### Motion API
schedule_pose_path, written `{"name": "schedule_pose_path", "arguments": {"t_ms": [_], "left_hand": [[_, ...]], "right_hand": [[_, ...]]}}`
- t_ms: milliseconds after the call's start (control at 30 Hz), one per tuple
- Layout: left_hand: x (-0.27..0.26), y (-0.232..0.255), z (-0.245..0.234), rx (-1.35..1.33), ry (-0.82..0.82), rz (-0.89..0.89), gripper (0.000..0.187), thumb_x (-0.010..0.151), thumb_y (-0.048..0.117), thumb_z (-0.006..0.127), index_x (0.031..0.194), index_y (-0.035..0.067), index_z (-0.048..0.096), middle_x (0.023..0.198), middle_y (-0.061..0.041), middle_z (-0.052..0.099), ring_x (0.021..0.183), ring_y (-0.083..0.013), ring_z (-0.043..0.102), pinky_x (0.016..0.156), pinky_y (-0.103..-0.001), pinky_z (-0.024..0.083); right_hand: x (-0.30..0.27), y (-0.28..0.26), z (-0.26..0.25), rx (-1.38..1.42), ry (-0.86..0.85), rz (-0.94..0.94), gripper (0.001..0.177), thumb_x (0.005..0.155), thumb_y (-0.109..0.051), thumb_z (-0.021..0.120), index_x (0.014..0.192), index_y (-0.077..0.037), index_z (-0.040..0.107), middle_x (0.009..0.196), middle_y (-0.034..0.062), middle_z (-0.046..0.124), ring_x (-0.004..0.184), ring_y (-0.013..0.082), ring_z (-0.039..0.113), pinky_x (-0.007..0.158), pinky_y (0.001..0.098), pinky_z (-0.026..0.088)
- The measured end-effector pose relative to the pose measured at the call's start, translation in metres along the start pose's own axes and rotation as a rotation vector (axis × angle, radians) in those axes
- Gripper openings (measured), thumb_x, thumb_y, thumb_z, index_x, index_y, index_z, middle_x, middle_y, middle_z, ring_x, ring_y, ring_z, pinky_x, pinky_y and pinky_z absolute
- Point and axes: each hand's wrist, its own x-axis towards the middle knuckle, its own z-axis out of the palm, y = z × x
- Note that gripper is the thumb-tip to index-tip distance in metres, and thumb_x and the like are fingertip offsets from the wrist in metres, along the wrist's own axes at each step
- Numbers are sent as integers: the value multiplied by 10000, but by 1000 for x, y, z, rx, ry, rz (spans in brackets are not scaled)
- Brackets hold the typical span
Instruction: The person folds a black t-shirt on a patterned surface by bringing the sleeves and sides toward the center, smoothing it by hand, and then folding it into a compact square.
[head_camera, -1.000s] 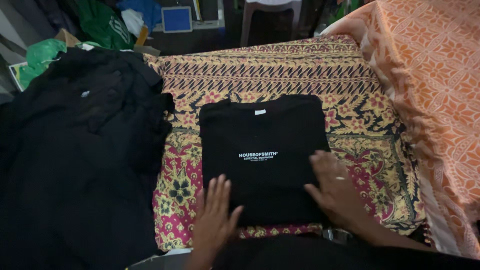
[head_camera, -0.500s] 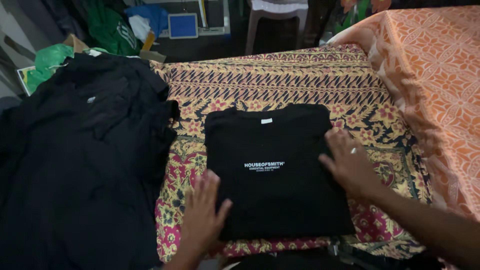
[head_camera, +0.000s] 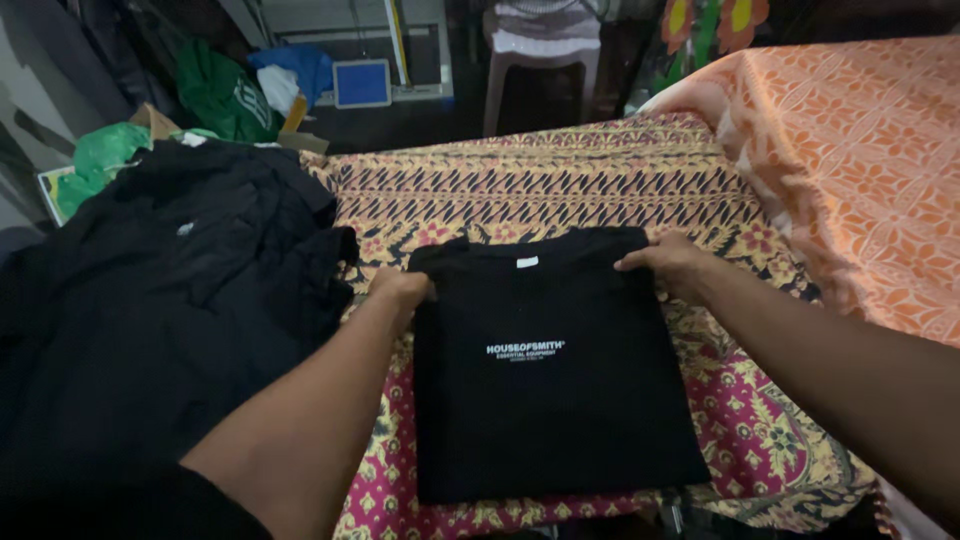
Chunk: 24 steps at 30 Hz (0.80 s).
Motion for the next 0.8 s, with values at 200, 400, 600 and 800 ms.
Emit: {"name": "schedule_pose_path", "arguments": {"t_ms": [200, 400, 600, 800], "left_hand": [[18, 6, -10, -73, -207, -106, 196, 734, -63, 794, 888, -71, 673, 733, -129, 555, 620, -255, 525, 524, -431, 459], [-35, 85, -73, -27, -240, 157, 186, 769, 26, 848, 781, -24, 669, 733, -128, 621, 550, -196, 479, 452, -331, 344], [-146, 133, -127, -357, -389, 784, 245, 864, -63, 688, 1093, 17, 653, 932, -97, 720, 778, -195, 746, 679, -327, 622], [-166, 73, -105, -165, -335, 894, 536, 752, -165, 597, 1259, 1, 652, 1281, -141, 699, 1152, -285, 695, 949, -342, 618]], "right_hand": [[-35, -27, -21, -56, -53, 36, 436, 805, -177, 889, 1036, -65, 536, 707, -7, 432, 521, 111, 390, 454, 292, 319], [-98, -109, -62, -160, -4, -249, 359, 823, -177, 807, 1138, -91, 659, 748, 18, 542, 535, 125, 427, 465, 288, 325], [-168, -146, -97, -38, 54, -751, 282, 875, -92, 706, 1156, -80, 679, 1047, 55, 724, 942, 154, 723, 880, 315, 597], [-169, -58, -66, -240, 99, -1072, 557, 652, 85, 863, 1172, 1, 683, 1270, 164, 692, 1151, 297, 659, 1024, 413, 541]]}}
